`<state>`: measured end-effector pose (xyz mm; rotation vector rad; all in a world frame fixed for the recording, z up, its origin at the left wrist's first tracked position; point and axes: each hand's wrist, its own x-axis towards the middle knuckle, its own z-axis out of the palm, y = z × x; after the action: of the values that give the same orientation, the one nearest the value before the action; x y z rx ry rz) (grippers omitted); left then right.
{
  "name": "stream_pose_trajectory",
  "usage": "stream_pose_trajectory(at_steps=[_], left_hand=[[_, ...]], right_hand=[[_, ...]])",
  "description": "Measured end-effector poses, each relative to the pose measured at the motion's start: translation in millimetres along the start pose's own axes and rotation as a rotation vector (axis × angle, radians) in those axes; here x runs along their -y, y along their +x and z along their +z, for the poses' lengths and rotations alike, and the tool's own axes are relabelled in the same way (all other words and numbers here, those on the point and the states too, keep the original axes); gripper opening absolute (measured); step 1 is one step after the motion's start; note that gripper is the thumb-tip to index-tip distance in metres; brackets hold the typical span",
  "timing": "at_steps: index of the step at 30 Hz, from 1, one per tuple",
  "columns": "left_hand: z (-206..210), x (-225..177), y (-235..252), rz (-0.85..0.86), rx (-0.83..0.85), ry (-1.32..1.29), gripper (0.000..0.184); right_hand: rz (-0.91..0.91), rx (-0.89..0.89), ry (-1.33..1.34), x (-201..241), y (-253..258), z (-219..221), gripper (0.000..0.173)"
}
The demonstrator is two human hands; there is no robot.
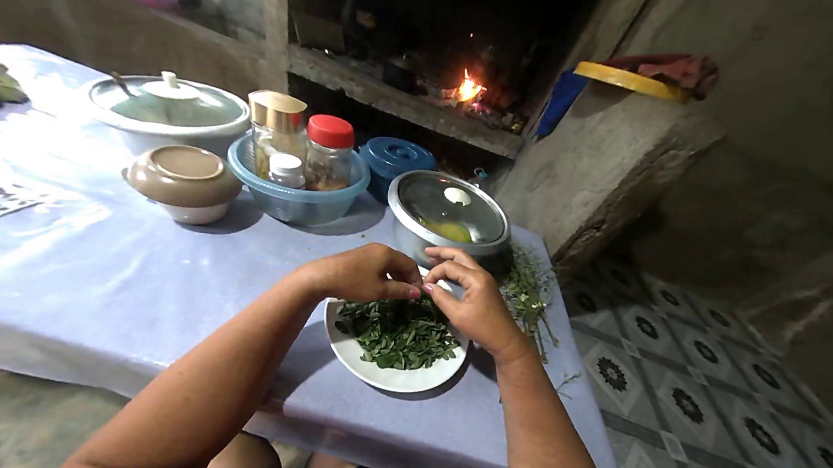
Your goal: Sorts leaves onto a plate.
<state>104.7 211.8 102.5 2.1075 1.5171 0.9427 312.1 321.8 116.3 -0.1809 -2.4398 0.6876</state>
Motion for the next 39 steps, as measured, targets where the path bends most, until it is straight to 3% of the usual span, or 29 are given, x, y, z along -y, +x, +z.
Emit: stream_pose_trajectory(at_steps=[4, 9, 24, 37, 39], left_hand=[[6.2, 0.6, 3.5, 0.008, -0.042, -0.027, 0.015], [-1.1, -3.1, 2.2, -0.119, -0.1, -0.091, 0.006], [-0.2, -11.7, -1.8, -0.144, -0.143, -0.381, 0.006], [-0.4, -7.0, -0.6, -0.142, -0.125, -0.182, 0.006], [-0.4, -6.3, 0.4, -0.14, -0.109, -0.146, 0.007]], right_hand=[[0.035, -0.017, -0.022, 0.8, 0.2, 4.7, 0.006], [0.066, -0.136, -0.016, -2.4, 1.7, 3.6, 0.007], [0.05, -0.203, 0.02, -0.7, 1.0, 2.7, 0.006], [0.055, -0.132, 0.113, -0.5, 1.6, 12.0, 0.024], [0.033, -0.122, 0.096, -0.8, 1.0, 17.9, 0.02]])
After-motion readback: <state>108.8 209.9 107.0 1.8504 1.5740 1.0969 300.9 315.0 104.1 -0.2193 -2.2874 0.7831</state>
